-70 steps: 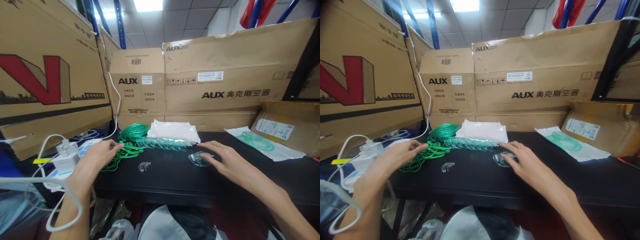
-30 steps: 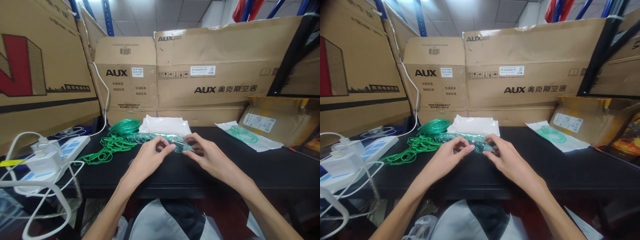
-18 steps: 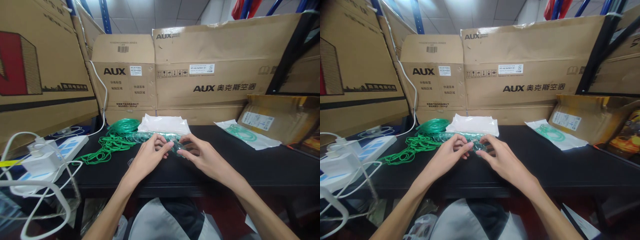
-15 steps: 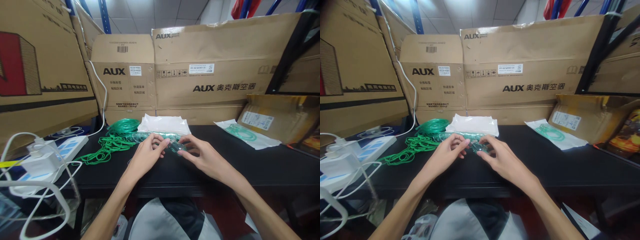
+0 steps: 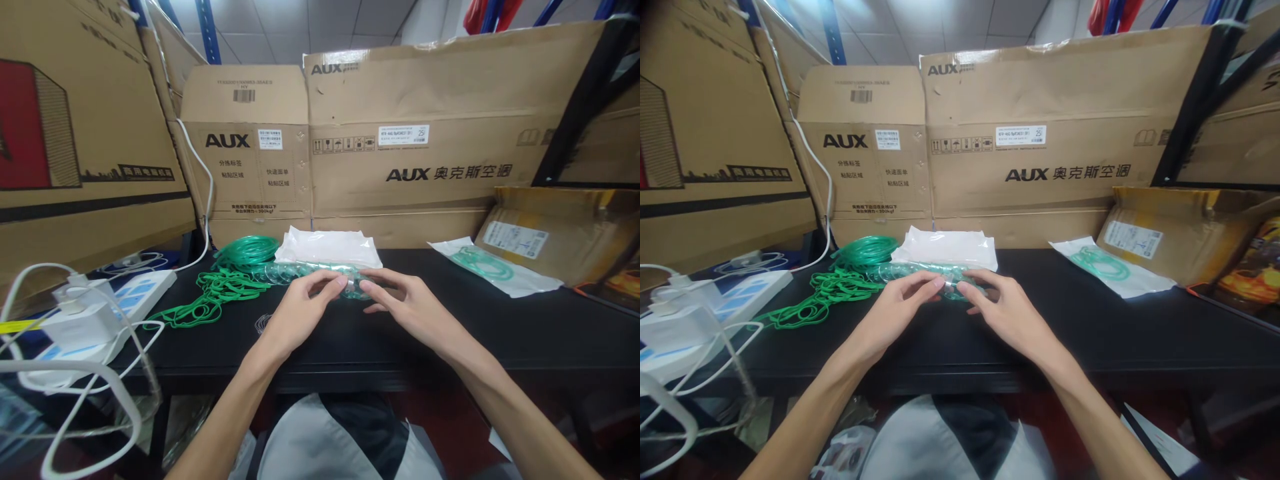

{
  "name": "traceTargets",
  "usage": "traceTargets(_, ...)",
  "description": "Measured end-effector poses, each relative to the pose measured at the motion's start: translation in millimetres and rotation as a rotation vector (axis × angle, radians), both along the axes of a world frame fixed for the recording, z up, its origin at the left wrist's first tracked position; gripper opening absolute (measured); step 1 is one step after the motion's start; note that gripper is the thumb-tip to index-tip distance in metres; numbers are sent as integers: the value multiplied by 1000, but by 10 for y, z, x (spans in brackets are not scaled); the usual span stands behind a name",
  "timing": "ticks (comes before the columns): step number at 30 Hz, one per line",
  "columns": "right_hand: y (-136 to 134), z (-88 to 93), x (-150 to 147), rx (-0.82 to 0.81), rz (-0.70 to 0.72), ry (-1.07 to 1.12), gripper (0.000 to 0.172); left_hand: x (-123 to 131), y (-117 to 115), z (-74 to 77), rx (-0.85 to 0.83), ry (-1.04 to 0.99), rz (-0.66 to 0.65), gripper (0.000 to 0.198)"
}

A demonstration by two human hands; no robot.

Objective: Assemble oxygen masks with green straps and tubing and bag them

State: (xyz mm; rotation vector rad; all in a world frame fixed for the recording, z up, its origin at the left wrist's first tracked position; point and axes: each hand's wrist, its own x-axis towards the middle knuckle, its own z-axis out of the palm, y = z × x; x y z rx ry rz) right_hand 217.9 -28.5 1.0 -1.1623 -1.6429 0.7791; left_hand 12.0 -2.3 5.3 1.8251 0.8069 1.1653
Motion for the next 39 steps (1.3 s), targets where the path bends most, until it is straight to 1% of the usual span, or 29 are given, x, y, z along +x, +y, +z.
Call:
traceTargets(3, -21, 22, -9, 6, 7, 19, 44, 15, -4, -7, -85, -48, -67, 30)
traceTargets(7, -43, 63, 19, 20, 13, -43, 44, -6, -3, 10, -213, -57, -107, 22)
traceTargets(9, -49, 80, 32, 33, 35, -48, 43, -15, -9, 28, -242, -51, -119, 22)
traceTargets(12, -60, 97, 30, 15, 65, -20, 42, -15, -20, 47, -238, -29, -133, 28)
traceTargets(16, -60, 84, -3, -4, 125, 54, 39, -13, -19, 31, -183, 8, -149, 35)
traceTargets(19, -43, 50, -26, 19, 142, 72, 36, -15, -17, 4, -106, 85, -87, 37)
traceTargets(22, -30, 22, -41, 83, 85, 20, 32, 0, -29, -10, -45, 167, -7, 33)
traceTargets(25, -31, 11, -53, 144, 33, 1, 28, 33, -61, -13, -2, 89, 50, 29)
traceTargets(27, -33, 9, -58, 171, 16, 4, 28, 54, -87, -11, 35, 26, 87, 26)
traceTargets(28, -34, 9, -59, 181, 8, 6, 29, 60, -99, -10, 60, 25, 107, 25)
traceTargets(31, -37, 13, -52, 196, -23, 5, 32, 68, -117, -8, 176, 94, 193, 19)
traceTargets(33, -39, 18, -48, 203, -44, -1, 32, 67, -116, -9, 248, 123, 242, 19)
traceTargets(35, -37, 20, -49, 211, -60, -8, 32, 65, -110, -14, 282, 149, 259, 21)
traceTargets(39, -24, 12, -69, 206, -77, -14, 34, 61, -104, -29, 298, 230, 217, 23)
